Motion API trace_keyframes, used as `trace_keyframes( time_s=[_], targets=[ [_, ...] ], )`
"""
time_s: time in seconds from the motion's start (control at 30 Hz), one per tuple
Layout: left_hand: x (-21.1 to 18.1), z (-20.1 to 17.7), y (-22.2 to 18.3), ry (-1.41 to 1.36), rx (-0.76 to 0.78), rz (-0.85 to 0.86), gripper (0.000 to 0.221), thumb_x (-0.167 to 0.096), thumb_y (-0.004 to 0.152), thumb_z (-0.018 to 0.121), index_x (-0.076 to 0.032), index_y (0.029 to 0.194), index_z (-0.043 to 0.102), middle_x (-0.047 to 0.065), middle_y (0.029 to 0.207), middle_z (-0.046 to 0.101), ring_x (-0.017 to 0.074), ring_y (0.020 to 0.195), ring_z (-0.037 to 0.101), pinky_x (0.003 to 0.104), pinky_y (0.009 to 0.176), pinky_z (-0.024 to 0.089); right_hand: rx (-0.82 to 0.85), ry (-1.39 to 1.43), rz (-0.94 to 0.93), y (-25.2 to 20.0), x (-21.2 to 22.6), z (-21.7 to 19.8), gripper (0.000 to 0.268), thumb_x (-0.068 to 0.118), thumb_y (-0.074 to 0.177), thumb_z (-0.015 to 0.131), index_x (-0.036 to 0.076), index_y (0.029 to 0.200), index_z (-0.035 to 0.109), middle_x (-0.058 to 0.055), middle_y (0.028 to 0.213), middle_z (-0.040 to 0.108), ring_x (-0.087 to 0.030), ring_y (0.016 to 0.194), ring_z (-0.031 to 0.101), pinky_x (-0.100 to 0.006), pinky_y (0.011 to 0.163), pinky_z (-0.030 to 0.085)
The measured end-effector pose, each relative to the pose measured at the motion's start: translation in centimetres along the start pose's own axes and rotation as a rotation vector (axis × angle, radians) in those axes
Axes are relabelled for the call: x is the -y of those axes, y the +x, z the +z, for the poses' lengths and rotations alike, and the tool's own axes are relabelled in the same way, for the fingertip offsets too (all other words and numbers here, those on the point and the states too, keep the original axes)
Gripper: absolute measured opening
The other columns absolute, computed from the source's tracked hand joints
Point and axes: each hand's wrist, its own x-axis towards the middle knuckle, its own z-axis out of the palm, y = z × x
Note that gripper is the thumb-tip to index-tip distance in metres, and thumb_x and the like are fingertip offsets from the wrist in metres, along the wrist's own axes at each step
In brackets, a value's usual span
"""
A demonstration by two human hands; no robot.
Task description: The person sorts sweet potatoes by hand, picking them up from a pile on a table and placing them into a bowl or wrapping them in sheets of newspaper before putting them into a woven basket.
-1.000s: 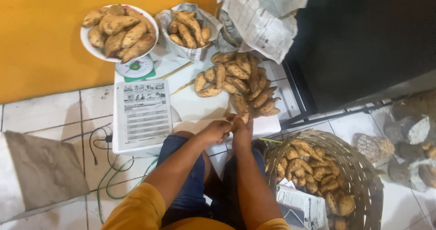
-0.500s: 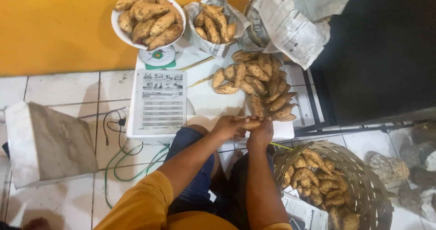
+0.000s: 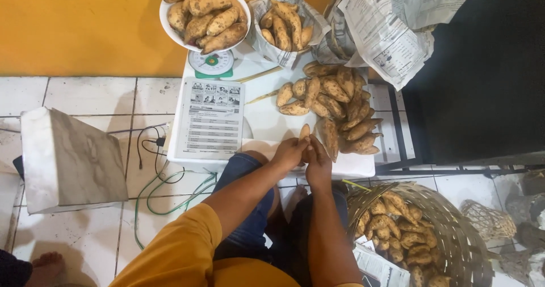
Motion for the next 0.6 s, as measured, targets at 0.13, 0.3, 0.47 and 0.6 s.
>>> trace_keyframes(
  time_s=[0.13, 0.3, 0.47, 0.6],
  targets=[
    [-1.6, -0.6, -2.4, -0.121, 0.071, -0.023, 0.058, -0.044, 0.103, 0.051, 0.007, 0.126, 0.063, 0.030, 0.111, 0.069, 0.0405, 0.088, 0.076, 0.042, 0.073, 0.065, 0.043, 0.268, 0.098, -0.1, 1.1, 0.0, 0.054, 0.011, 0.102, 0.060, 0.008, 0.154, 0.046, -0.029, 0.150, 0.051, -0.041, 0.138, 0.052, -0.055, 0.110, 0.047],
    [-2.8, 0.0, -4.4, -0.146, 0.205, -0.131, 0.063, -0.059, 0.105, 0.045, 0.001, 0.104, 0.064, 0.016, 0.071, 0.064, 0.0207, 0.049, 0.064, 0.027, 0.037, 0.053, -0.135, 0.626, 0.137, 0.5, 1.0, -0.7, 0.045, -0.001, 0.092, 0.068, 0.004, 0.135, 0.056, -0.009, 0.093, 0.067, -0.016, 0.080, 0.068, -0.027, 0.072, 0.054],
    [-0.9, 0.2, -4.3, -0.003, 0.296, -0.091, 0.061, -0.055, 0.100, 0.058, 0.005, 0.109, 0.066, 0.017, 0.071, 0.061, 0.0213, 0.045, 0.059, 0.029, 0.033, 0.046, -0.365, 0.591, 0.164, 1.8, 0.9, -0.1, 0.016, 0.011, 0.099, 0.066, 0.010, 0.084, 0.059, -0.007, 0.063, 0.062, -0.013, 0.053, 0.062, -0.020, 0.053, 0.043],
    [-0.2, -1.1, -1.2, 0.367, 0.400, 0.166, 0.055, -0.042, 0.106, 0.048, 0.008, 0.110, 0.070, 0.031, 0.091, 0.069, 0.0443, 0.081, 0.069, 0.051, 0.066, 0.057, -0.429, 0.771, 0.301, 2.3, 1.9, -0.4, 0.026, 0.014, 0.102, 0.053, 0.009, 0.076, 0.057, -0.008, 0.055, 0.054, -0.022, 0.051, 0.065, -0.033, 0.063, 0.060]
  ],
)
